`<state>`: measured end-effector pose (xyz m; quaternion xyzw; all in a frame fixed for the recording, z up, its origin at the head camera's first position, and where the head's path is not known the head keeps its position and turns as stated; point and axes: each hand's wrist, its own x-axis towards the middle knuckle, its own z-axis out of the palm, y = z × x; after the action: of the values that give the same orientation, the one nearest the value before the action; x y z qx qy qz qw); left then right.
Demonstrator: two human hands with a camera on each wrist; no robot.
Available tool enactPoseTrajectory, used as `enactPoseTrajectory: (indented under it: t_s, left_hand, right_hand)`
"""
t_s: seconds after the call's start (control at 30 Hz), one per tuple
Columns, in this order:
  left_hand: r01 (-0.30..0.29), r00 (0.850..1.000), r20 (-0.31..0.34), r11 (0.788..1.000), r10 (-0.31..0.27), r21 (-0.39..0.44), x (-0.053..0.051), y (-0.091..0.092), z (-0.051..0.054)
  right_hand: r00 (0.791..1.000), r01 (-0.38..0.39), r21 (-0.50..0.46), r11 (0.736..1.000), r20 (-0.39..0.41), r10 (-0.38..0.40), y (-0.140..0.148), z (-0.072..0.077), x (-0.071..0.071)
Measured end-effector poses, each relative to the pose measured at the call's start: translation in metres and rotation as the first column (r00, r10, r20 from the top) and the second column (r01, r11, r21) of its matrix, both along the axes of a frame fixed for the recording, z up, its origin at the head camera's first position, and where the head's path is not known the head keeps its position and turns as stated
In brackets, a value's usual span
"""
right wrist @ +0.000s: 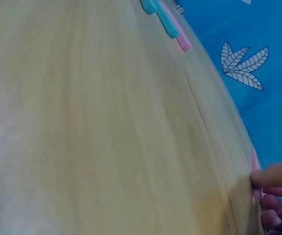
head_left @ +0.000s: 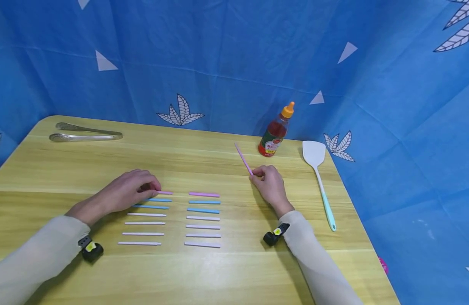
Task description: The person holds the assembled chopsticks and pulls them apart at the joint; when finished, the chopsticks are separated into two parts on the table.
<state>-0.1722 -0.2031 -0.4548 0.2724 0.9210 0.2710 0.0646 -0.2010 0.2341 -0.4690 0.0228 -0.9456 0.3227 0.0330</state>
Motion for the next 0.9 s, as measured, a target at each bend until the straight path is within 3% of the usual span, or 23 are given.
enactPoseTrajectory:
  t_s: [0.3, 0.53, 0.7, 0.9]
  left_hand:
    - [-0.005, 1.000, 0.005, 1.000, 0.005, 0.007, 0.000, 0.000, -0.001]
    - [-0.048, 0.998, 0.029, 0.998, 0.047, 0.044, 0.002, 0.003, 0.000]
    - [-0.110, 0.993, 0.055, 0.988, 0.104, 0.107, 0.005, 0.010, 0.005]
    - [-0.127, 0.990, 0.094, 0.967, 0.109, 0.222, 0.008, 0.027, 0.017]
  right_hand:
    - [0.998, -0.021, 0.044, 0.999, -0.050, 0.023, -0.011, 0.003, 0.002]
    - [0.988, -0.133, 0.012, 0.991, -0.077, 0.133, -0.033, 0.012, 0.015]
    - [0.960, -0.250, 0.037, 0.968, -0.122, 0.253, -0.056, 0.019, 0.029]
    - [0.899, -0.397, 0.030, 0.917, -0.189, 0.395, -0.081, 0.022, 0.044]
